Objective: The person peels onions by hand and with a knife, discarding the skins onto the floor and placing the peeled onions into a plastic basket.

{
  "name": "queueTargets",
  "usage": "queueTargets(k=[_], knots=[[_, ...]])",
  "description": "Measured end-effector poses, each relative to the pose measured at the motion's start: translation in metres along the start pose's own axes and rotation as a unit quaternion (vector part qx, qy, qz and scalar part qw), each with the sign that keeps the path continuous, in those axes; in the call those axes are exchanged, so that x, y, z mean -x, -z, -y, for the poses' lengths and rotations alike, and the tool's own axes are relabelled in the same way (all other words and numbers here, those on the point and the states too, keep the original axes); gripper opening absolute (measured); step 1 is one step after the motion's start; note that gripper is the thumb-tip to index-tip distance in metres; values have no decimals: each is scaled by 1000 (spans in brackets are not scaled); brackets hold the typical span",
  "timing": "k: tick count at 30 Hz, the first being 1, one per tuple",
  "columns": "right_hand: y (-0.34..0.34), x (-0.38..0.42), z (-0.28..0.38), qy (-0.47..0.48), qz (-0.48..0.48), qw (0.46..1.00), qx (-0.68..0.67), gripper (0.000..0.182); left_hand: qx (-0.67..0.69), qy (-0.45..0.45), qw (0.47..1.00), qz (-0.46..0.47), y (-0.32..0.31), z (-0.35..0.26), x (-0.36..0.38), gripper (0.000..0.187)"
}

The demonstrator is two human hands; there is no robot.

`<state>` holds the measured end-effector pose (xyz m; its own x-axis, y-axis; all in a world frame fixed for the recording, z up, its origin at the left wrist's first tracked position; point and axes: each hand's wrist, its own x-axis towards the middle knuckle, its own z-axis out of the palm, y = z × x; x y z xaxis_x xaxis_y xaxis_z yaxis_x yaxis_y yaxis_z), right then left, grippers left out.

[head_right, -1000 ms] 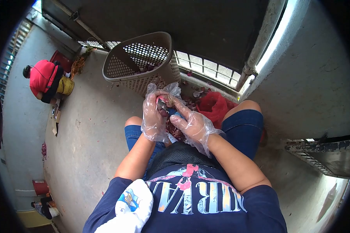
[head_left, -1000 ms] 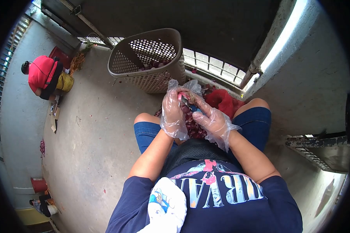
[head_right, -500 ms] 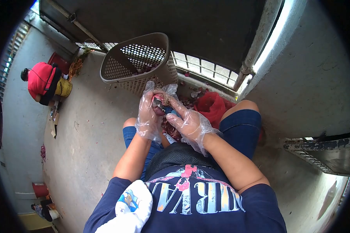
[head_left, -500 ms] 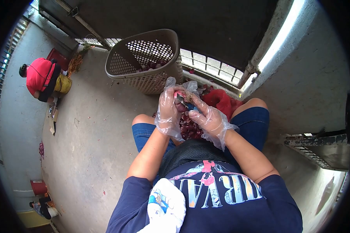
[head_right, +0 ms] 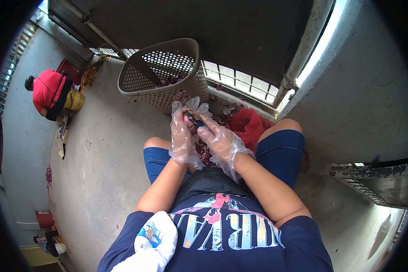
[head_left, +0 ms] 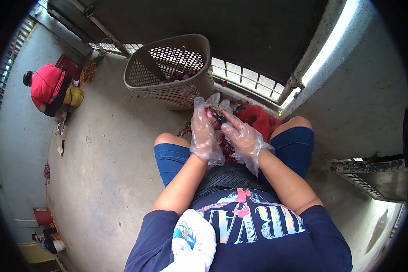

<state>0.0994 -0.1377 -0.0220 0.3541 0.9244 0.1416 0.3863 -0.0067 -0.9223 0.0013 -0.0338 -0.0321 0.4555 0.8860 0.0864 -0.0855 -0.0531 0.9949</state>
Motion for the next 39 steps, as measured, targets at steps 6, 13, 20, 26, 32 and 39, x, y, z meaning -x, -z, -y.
queueTargets(k=[6,13,20,26,32,39], knots=[[42,-7,32,-280,52,857,-430,39,365,322,873,-26,4,-31,-4,41],[39,9,40,-85,167,982,-21,64,377,335,862,53,10,-49,-3,58],[41,6,27,-49,233,969,-69,71,302,357,877,113,23,-38,-7,59],[42,11,28,-22,240,964,-114,70,201,364,907,64,21,-70,-3,36],[44,16,44,-49,223,974,-7,71,152,329,930,58,21,-69,-5,24],[38,18,44,-58,195,979,-12,71,125,294,946,44,24,-60,-8,23]])
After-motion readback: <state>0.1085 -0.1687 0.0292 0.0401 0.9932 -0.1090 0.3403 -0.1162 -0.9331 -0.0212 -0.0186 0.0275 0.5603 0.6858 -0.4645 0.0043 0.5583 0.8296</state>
